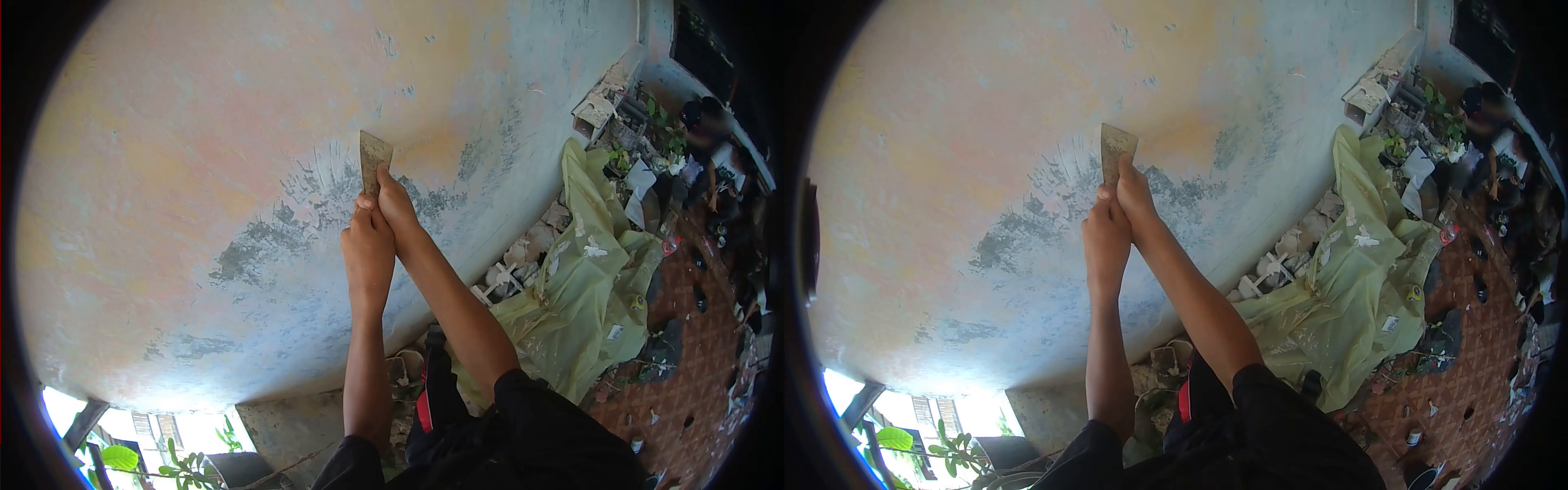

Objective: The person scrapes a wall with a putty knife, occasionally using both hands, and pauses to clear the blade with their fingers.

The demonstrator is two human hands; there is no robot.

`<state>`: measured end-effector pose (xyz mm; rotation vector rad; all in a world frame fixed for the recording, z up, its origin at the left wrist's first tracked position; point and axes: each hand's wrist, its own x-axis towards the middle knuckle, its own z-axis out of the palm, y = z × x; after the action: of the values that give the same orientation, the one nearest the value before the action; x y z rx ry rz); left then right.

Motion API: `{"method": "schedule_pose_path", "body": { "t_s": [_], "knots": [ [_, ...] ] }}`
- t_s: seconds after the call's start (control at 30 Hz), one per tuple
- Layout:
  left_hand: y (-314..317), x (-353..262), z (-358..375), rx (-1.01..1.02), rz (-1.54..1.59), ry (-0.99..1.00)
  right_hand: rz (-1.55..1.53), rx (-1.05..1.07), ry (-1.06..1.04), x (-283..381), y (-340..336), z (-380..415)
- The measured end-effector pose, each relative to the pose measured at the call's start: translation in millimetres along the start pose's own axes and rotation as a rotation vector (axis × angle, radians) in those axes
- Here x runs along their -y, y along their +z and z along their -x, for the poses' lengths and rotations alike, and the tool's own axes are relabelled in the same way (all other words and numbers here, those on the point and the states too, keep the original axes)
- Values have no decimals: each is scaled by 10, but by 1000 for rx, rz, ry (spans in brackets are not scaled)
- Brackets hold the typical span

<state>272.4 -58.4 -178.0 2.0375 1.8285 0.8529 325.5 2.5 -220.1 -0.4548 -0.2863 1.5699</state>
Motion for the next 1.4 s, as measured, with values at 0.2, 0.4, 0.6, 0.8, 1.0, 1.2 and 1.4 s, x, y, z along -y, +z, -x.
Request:
{"method": "schedule_pose_path", "body": {
  "t_s": [0.2, 0.4, 0.6, 0.8, 1.0, 1.2, 1.4],
  "knots": [
    [30, -101, -15, -28, 18, -4, -14, 11, 6, 116, 16, 12],
    [57, -110, -117, 3, -24, 54, -1, 21, -5, 176, -2, -73],
    [123, -240, -217, -7, -39, 86, -66, 45, -12, 339, -35, -162],
    [100, -356, -246, -30, 8, 59, -58, 29, 74, 395, -68, -264],
    [123, -534, -405, 5, -32, 144, -60, 73, -6, 655, -127, -390],
    [70, -208, -79, -59, 40, 124, 50, -50, 52, 303, -30, -143],
    [2, -161, -43, -41, -28, 23, 39, 79, 98, 155, -70, -130]
  ]
}}
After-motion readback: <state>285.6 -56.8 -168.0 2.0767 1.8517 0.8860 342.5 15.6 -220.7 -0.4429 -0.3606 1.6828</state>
